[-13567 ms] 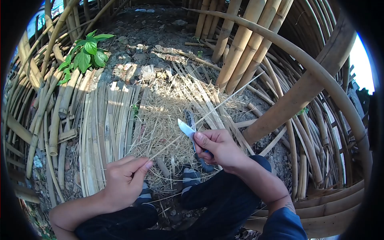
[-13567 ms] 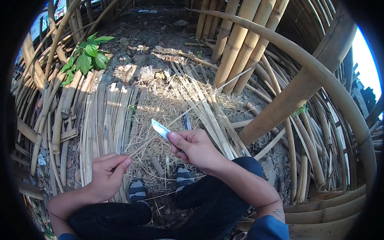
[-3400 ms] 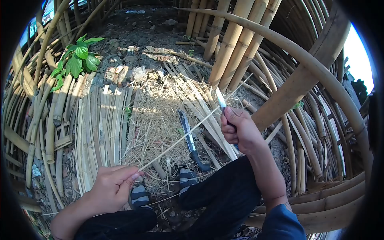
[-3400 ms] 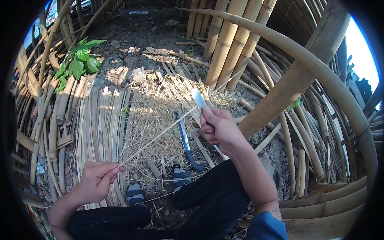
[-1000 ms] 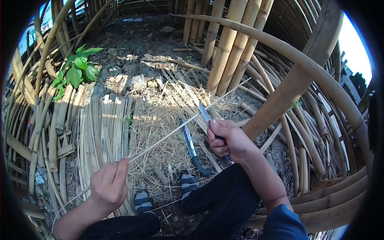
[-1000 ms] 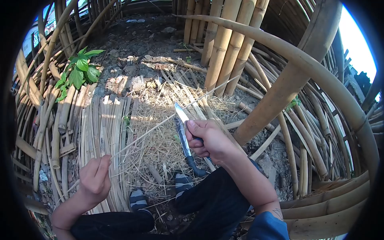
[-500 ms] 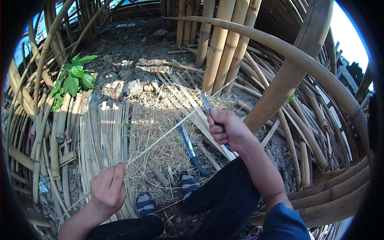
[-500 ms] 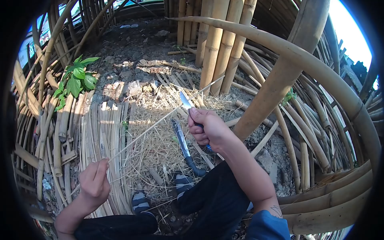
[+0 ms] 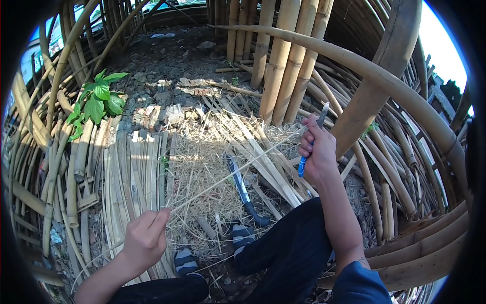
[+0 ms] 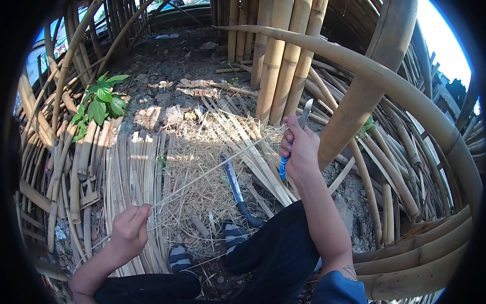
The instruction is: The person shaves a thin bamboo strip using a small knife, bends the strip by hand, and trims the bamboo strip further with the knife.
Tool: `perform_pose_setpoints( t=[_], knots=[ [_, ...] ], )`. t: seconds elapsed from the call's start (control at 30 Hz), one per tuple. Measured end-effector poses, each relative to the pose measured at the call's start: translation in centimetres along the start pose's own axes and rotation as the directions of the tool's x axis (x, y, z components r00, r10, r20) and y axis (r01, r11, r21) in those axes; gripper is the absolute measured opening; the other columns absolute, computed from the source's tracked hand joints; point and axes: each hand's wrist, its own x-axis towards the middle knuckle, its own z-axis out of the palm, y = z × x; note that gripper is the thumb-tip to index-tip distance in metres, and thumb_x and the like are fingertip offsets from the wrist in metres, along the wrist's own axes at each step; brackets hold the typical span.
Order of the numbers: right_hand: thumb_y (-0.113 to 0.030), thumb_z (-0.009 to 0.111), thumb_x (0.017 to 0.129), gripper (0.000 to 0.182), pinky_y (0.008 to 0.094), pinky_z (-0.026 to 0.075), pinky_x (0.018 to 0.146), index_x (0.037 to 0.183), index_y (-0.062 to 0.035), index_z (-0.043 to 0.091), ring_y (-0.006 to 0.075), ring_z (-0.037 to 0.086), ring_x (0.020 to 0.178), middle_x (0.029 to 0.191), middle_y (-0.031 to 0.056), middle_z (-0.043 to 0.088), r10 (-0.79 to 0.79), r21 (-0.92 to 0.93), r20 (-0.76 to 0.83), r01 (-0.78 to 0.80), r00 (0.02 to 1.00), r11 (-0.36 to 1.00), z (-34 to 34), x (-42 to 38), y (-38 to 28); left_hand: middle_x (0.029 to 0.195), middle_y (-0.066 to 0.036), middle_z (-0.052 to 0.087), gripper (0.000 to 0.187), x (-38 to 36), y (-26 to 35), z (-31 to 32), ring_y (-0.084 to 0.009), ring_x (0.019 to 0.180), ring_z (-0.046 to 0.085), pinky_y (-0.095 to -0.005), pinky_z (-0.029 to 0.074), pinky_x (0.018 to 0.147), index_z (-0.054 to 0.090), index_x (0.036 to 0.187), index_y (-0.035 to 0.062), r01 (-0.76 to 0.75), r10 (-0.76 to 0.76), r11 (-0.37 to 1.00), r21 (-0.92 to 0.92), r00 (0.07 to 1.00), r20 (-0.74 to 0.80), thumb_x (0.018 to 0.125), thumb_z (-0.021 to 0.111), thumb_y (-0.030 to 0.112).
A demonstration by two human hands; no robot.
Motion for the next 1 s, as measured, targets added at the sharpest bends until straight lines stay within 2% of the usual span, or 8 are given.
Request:
perform_pose_setpoints(
  t=[0.13,0.3,0.47,0.53,0.7,0.77,0.8,1.0],
  knots=[
    [-0.027,0.062,0.093,0.025,0.0214,0.028,0.041,0.093,-0.0035,0.053,0.0049,0.034,0.045,0.059,-0.005,0.038,-0.061,-0.002,0.0,0.061,0.998,0.998,-0.2,0.2,-0.1,0.071,-0.013,0.053,0.025,-0.1,0.3,0.7,-0.0291,0.059,0.056,-0.037,0.046,0.052,0.061,0.1,-0.0042,0.017,-0.011,0.993,-0.113,0.999,0.051,0.076,0.059,-0.009],
    [-0.028,0.061,0.094,0.026,0.0207,0.028,0.043,0.093,-0.0033,0.053,0.0051,0.032,0.045,0.058,-0.0046,0.038,0.188,0.04,0.2,-0.2,0.961,0.979,2.1,-2.5,1.6,0.071,-0.015,0.057,0.012,1.3,1.6,0.8,-0.03,0.059,0.057,-0.0362,0.046,0.054,0.061,0.096,-0.0053,0.128,-0.086,0.929,-0.347,0.987,0.134,0.084,0.06,-0.003],
    [-0.029,0.055,0.098,0.026,0.0222,0.028,0.042,0.095,-0.0033,0.052,0.006,0.033,0.045,0.058,-0.0036,0.038,0.306,-0.114,0.38,-0.284,0.873,0.952,4.5,-6.4,5.1,0.075,-0.017,0.061,0.012,3.0,2.8,0.4,-0.0298,0.061,0.06,-0.0351,0.047,0.056,0.062,0.095,-0.0056,0.219,-0.168,0.845,-0.487,0.975,0.145,0.088,0.06,0.004],
    [-0.031,0.056,0.097,0.028,0.0218,0.03,0.042,0.097,-0.0028,0.054,0.0063,0.036,0.044,0.058,-0.0023,0.041,0.291,-0.179,0.394,-0.238,0.872,0.955,5.0,-7.3,5.7,0.071,-0.017,0.061,0.014,3.2,2.6,0.5,-0.0281,0.06,0.06,-0.0327,0.046,0.055,0.063,0.095,-0.0057,0.403,-0.298,0.713,-0.574,0.915,0.272,0.09,0.057,0.006],
    [-0.031,0.05,0.1,0.028,0.0212,0.032,0.044,0.094,-0.004,0.052,0.006,0.04,0.049,0.062,-0.0007,0.046,0.078,-0.001,0.259,-0.08,0.963,0.997,4.8,-8.6,6.8,0.065,-0.012,0.062,0.015,3.1,1.7,1.1,-0.0177,0.057,0.058,-0.03,0.044,0.054,0.064,0.095,-0.0037,0.5,-0.4,0.63,-0.594,0.865,0.304,0.093,0.055,0.008],
    [-0.03,0.047,0.101,0.028,0.0213,0.032,0.045,0.093,-0.0042,0.051,0.0053,0.04,0.05,0.064,-0.0004,0.049,0.351,-0.423,0.588,-0.093,0.729,0.901,5.0,-9.9,7.5,0.063,-0.01,0.061,0.015,3.4,1.9,1.0,-0.0142,0.056,0.056,-0.0296,0.044,0.053,0.065,0.094,-0.0026,0.565,-0.43,0.551,-0.614,0.823,0.37,0.093,0.054,0.008],
    [-0.029,0.049,0.101,0.027,0.0223,0.035,0.047,0.091,-0.0033,0.054,0.0049,0.044,0.052,0.065,-0.0004,0.053,0.483,-0.549,0.581,-0.123,0.655,0.827,5.9,-10.8,7.1,0.063,-0.008,0.061,0.015,3.5,2.1,1.0,-0.0122,0.055,0.055,-0.0295,0.043,0.053,0.065,0.094,-0.002,0.596,-0.414,0.511,-0.62,0.802,0.429,0.093,0.054,0.008],
    [-0.026,0.055,0.098,0.028,0.0229,0.039,0.049,0.09,0.0004,0.059,0.0041,0.049,0.056,0.066,-0.0016,0.054,0.521,-0.666,0.638,0.068,0.567,0.742,6.6,-12.4,7.9,0.062,-0.007,0.059,0.013,3.0,2.7,1.3,-0.0112,0.052,0.052,-0.0293,0.041,0.049,0.066,0.094,-0.0014,0.556,-0.332,0.527,-0.643,0.831,0.446,0.092,0.054,0.005]
  ],
)
